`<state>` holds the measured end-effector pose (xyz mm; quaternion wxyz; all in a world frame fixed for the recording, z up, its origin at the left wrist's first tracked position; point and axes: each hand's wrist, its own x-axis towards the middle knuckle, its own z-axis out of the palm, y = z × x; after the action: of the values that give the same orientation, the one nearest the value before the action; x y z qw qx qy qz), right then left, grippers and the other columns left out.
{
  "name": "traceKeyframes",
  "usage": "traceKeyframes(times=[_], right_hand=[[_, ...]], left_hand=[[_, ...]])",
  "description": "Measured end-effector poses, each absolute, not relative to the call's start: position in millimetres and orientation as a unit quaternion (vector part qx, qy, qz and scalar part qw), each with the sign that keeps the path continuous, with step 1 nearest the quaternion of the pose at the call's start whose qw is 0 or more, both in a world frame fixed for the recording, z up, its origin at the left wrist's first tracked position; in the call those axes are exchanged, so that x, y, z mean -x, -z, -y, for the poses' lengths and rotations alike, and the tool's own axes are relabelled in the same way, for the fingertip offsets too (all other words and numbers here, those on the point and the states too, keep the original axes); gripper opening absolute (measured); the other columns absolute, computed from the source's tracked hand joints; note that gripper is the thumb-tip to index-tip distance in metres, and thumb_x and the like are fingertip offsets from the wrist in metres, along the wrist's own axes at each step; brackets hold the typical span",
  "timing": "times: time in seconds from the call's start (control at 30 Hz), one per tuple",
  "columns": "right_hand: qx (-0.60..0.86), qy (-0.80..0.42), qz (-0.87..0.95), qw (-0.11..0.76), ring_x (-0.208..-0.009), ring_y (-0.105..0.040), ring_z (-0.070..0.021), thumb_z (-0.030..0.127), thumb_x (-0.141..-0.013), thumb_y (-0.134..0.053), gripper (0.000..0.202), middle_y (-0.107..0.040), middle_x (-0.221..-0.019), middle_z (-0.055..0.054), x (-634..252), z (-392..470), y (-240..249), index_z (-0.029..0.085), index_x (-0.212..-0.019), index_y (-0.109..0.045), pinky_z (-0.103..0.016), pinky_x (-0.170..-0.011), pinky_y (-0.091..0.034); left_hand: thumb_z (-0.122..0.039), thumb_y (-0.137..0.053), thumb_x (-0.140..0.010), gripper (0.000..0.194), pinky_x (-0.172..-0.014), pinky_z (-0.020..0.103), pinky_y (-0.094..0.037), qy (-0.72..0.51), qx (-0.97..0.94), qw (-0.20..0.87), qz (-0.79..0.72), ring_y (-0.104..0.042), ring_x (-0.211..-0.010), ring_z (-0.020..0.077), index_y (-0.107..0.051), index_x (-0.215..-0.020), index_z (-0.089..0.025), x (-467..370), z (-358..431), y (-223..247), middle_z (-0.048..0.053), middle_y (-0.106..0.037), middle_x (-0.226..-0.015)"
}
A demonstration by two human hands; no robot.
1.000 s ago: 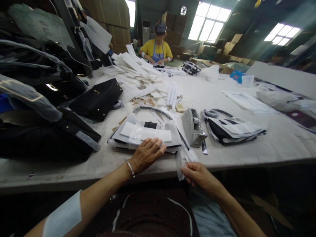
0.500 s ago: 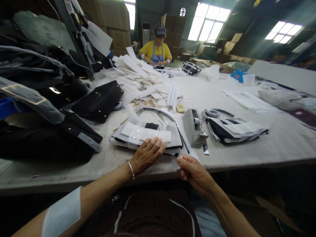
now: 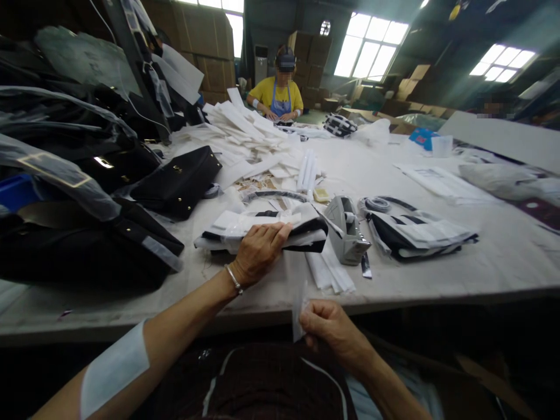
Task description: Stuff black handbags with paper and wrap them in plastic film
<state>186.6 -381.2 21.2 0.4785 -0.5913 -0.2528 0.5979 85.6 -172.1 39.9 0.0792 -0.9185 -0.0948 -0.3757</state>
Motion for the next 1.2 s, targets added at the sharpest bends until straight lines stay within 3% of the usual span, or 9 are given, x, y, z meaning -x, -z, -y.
traceKeyframes(times=[0.13, 0.37, 0.5, 0.57, 0.67, 0.77, 0.83, 1.07, 1.2], right_hand=[[0.582, -0.603, 0.233, 0.494, -0.045, -0.043, -0.0059, 0.064, -0.07, -0.073, 0.052, -0.056, -0.053, 0.002, -156.6, 380.3, 16.3, 0.016, -0.064, -0.055, -0.02, -0.047, -0.029], [0.556, -0.605, 0.22, 0.526, -0.046, -0.043, -0.0066, 0.061, -0.077, -0.069, 0.048, -0.056, -0.053, 0.002, -139.1, 395.7, 41.6, 0.014, -0.069, -0.061, -0.02, -0.049, -0.031], [0.6, -0.602, 0.341, 0.402, -0.05, -0.047, -0.0085, 0.053, -0.078, -0.069, 0.042, -0.057, -0.054, 0.001, -158.4, 406.7, 7.4, 0.014, -0.061, -0.065, -0.021, -0.05, -0.034], [0.643, -0.536, 0.437, 0.329, -0.052, -0.047, -0.0087, 0.041, -0.077, -0.072, 0.035, -0.057, -0.054, 0.002, -174.7, 405.2, -26.8, 0.015, -0.055, -0.063, -0.02, -0.048, -0.032], [0.672, -0.354, 0.544, 0.358, -0.055, -0.054, -0.0107, 0.037, -0.09, -0.059, 0.036, -0.062, -0.059, 0.0, -198.8, 387.1, -75.2, 0.017, -0.061, -0.066, -0.021, -0.054, -0.041], [0.659, -0.165, 0.624, 0.385, -0.085, -0.066, -0.0167, 0.029, -0.095, -0.054, 0.021, -0.073, -0.091, -0.005, -214.9, 352.5, -89.9, 0.02, -0.092, -0.073, -0.027, -0.08, -0.051], [0.643, -0.084, 0.674, 0.354, -0.11, -0.063, -0.0208, 0.023, -0.096, -0.053, 0.023, -0.071, -0.113, -0.008, -221.6, 327.6, -77.8, 0.022, -0.111, -0.07, -0.036, -0.099, -0.048], [0.627, -0.015, 0.717, 0.305, -0.108, -0.065, -0.0199, 0.013, -0.093, -0.052, 0.022, -0.072, -0.109, -0.007, -237.1, 295.6, -24.1, 0.022, -0.106, -0.069, -0.039, -0.102, -0.049], [0.617, -0.001, 0.719, 0.32, -0.105, -0.064, -0.0209, 0.009, -0.09, -0.05, 0.026, -0.071, -0.106, -0.007, -235.4, 300.6, -25.3, 0.022, -0.104, -0.067, -0.041, -0.102, -0.048]], left_hand=[[-0.011, -0.054, -0.081, 0.054, -0.083, 0.041, -0.048, 0.375, 0.914, 0.074, 0.134, -0.062, -0.103, 0.0282, -0.044, -0.133, -0.011, -88.9, 167.4, -55.7, 0.013, -0.065, -0.117], [-0.015, -0.047, -0.096, 0.033, -0.081, 0.036, -0.048, 0.317, 0.94, 0.114, 0.056, -0.064, -0.1, 0.0231, -0.049, -0.129, -0.013, -81.7, 184.4, -22.8, 0.01, -0.067, -0.112], [-0.016, -0.045, -0.099, 0.028, -0.088, 0.034, -0.048, 0.294, 0.948, 0.118, 0.022, -0.061, -0.113, 0.0225, -0.052, -0.127, -0.016, -73.7, 199.7, 5.1, 0.011, -0.065, -0.118], [-0.016, -0.045, -0.099, 0.03, -0.094, 0.036, -0.047, 0.295, 0.95, 0.104, 0.024, -0.059, -0.119, 0.0235, -0.052, -0.128, -0.015, -69.2, 204.0, 10.3, 0.012, -0.064, -0.122], [-0.015, -0.044, -0.099, 0.03, -0.099, 0.038, -0.046, 0.307, 0.948, 0.075, 0.026, -0.056, -0.124, 0.0244, -0.053, -0.128, -0.014, -64.5, 205.6, 10.7, 0.014, -0.062, -0.127], [-0.016, -0.043, -0.1, 0.029, -0.101, 0.039, -0.047, 0.319, 0.946, 0.044, 0.022, -0.056, -0.124, 0.0243, -0.054, -0.126, -0.012, -63.4, 205.3, 10.3, 0.014, -0.063, -0.128], [-0.014, -0.042, -0.099, 0.029, -0.101, 0.038, -0.047, 0.332, 0.943, 0.02, 0.019, -0.057, -0.122, 0.0232, -0.055, -0.125, -0.01, -63.2, 205.3, 10.9, 0.013, -0.064, -0.126], [-0.016, -0.048, -0.095, 0.029, -0.096, 0.032, -0.052, 0.371, 0.916, -0.146, 0.04, -0.064, -0.109, 0.0177, -0.052, -0.124, -0.014, -57.0, 196.6, -7.3, 0.01, -0.068, -0.115], [-0.029, -0.056, -0.094, 0.042, -0.105, 0.042, -0.047, 0.332, 0.929, -0.143, 0.084, -0.057, -0.124, 0.0235, -0.048, -0.132, -0.013, -61.9, 188.4, -19.4, 0.015, -0.061, -0.131]])
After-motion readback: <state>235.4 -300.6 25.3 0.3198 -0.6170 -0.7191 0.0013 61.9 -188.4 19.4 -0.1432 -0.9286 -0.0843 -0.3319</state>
